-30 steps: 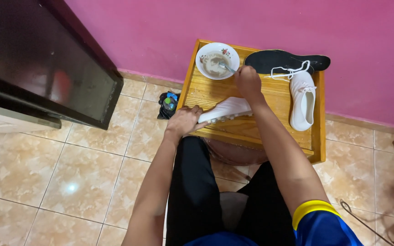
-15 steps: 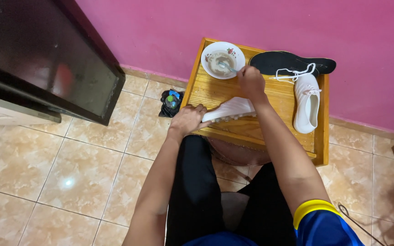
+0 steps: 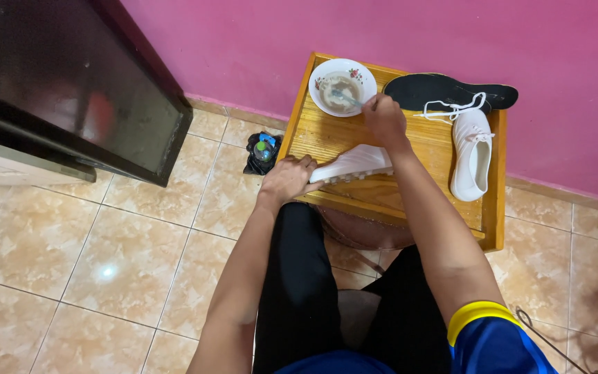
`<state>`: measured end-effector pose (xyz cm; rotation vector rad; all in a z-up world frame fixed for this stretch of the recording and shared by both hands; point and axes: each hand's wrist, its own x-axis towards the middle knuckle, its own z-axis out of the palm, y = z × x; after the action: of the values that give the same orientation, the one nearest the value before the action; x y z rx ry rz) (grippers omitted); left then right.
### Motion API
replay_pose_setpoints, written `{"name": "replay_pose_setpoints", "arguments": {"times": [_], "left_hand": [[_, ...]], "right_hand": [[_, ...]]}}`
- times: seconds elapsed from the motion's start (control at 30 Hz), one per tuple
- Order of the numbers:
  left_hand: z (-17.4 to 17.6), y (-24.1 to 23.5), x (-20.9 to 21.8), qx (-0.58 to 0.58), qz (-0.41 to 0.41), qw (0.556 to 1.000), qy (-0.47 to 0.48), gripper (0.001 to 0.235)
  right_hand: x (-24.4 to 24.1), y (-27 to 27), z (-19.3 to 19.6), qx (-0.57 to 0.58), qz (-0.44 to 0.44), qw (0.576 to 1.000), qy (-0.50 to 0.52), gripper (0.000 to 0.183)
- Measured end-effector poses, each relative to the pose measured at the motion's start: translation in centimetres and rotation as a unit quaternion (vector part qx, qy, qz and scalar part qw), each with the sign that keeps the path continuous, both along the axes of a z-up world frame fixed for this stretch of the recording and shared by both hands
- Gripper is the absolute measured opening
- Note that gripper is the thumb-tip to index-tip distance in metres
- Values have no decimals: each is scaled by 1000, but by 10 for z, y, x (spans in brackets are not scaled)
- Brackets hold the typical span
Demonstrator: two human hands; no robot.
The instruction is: The person scrubs the sole of a white shoe with a brush on a wooden table. They repeatedly dip the brush into a bowl of liquid and continue scrubbing the same shoe throughout the clip.
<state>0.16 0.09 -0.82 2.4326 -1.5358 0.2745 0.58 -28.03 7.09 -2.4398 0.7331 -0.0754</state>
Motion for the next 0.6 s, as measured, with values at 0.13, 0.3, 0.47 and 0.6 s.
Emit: {"name": "replay_pose_setpoints", "arguments": {"times": [0.13, 0.3, 0.47, 0.6], "left_hand": [[-2, 0, 0, -3, 0, 1000, 1, 61], [0, 0, 0, 14, 2, 1000, 18, 61], [-2, 0, -2, 23, 7, 1000, 16, 63], [-4, -2, 1, 11, 11, 1000, -12, 63]], "right_hand": [[-10, 8, 16, 5, -4, 1000, -6, 34], [-28, 0, 24, 19, 11, 999, -28, 33], [-67, 8, 57, 67, 11, 995, -70, 19], [-98, -18, 10, 78, -17, 991, -111, 21]]}}
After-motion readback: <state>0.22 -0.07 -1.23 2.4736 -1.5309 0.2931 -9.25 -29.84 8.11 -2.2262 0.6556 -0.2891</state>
